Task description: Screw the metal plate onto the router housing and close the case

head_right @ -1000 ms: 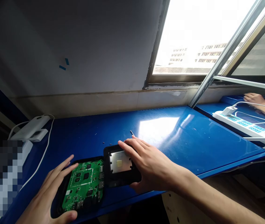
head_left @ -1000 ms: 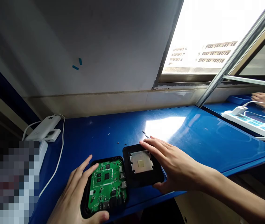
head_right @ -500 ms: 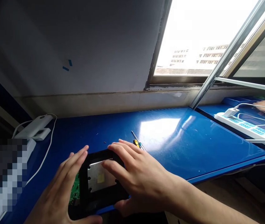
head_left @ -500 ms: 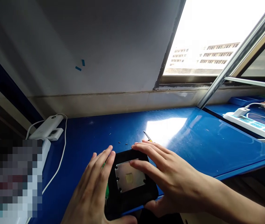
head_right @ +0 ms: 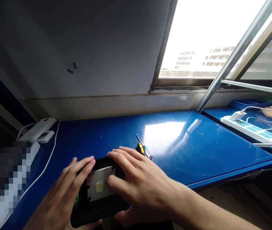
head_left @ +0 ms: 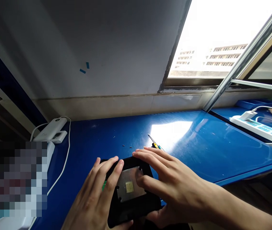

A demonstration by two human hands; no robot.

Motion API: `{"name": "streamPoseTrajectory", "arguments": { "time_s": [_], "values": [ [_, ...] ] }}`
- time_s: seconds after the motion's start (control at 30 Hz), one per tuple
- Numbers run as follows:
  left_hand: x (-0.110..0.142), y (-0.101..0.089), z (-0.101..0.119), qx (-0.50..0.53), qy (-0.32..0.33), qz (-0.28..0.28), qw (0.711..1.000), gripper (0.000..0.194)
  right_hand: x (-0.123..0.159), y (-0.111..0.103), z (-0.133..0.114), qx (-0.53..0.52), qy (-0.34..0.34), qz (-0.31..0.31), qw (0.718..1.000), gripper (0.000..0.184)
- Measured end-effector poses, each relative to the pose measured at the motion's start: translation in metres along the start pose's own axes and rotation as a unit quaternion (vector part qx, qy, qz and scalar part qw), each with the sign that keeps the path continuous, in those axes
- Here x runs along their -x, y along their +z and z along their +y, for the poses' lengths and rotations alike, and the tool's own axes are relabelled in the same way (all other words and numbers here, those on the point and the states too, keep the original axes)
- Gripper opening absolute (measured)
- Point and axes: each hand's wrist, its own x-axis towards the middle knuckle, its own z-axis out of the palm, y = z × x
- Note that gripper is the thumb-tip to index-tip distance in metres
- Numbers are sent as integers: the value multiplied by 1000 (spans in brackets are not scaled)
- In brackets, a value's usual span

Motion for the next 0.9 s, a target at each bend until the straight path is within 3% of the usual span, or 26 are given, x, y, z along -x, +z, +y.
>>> {"name": "streamPoseTrajectory", "arguments": {
  "time_s": [0.13,0.27,0.57,0.67,0.77,0.9],
  "values": [
    [-1,-3,2,3,25,27,999,109,2,1,-3,-17,9,8,1000,47],
    [-1,-7,2,10,28,27,999,104,2,0,-5,-15,8,13,1000,48],
    [-7,-5,1,-17,81,51,995,105,-3,0,-7,-13,28,-11,999,71],
    [-15,-4,4,-43,117,50,991,108,-10,-2,-11,-2,25,-14,1000,91],
    [-20,-4,9,-32,83,62,994,110,-14,-4,-15,5,23,-6,1000,107],
    [-15,-7,11,66,-3,85,994,112,-8,-3,-14,-32,18,50,998,111]
  ]
}}
